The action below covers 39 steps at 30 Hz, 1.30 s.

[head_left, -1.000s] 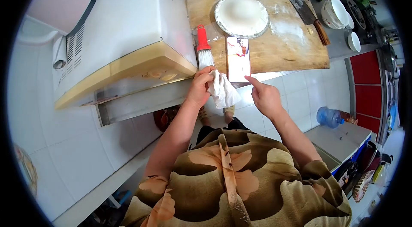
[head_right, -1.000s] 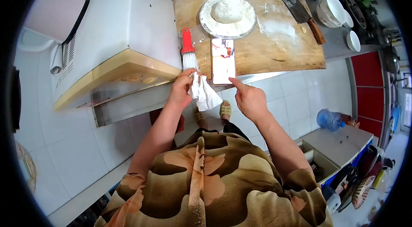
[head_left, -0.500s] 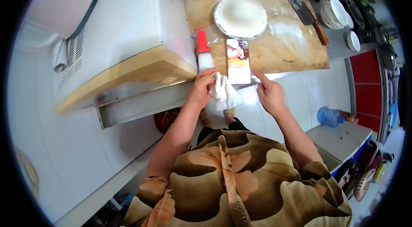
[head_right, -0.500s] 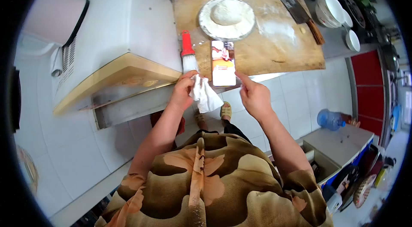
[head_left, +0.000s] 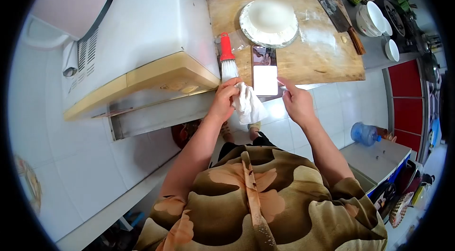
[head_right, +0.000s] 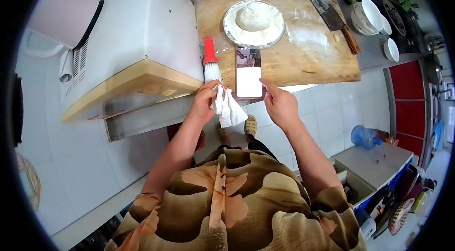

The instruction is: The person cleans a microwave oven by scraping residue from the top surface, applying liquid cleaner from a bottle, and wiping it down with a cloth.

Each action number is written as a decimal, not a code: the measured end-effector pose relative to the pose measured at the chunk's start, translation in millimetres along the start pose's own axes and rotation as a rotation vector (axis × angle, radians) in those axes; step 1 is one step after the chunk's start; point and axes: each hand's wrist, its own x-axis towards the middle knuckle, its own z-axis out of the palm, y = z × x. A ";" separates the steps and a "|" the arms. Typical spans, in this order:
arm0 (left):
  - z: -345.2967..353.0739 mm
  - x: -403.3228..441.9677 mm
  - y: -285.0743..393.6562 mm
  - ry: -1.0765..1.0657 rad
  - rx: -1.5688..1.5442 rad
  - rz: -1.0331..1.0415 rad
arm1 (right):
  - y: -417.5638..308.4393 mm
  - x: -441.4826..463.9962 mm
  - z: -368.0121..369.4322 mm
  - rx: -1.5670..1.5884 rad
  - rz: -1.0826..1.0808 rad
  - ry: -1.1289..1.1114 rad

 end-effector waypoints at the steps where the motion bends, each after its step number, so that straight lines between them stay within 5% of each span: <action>1: 1.0 -2.3 1.5 -0.011 -0.001 0.003 | -0.3 -0.9 -0.6 -0.002 0.003 0.001; 39: -9.4 -15.9 0.0 -0.018 0.047 0.050 | 1.8 10.8 9.2 -0.096 -0.028 0.023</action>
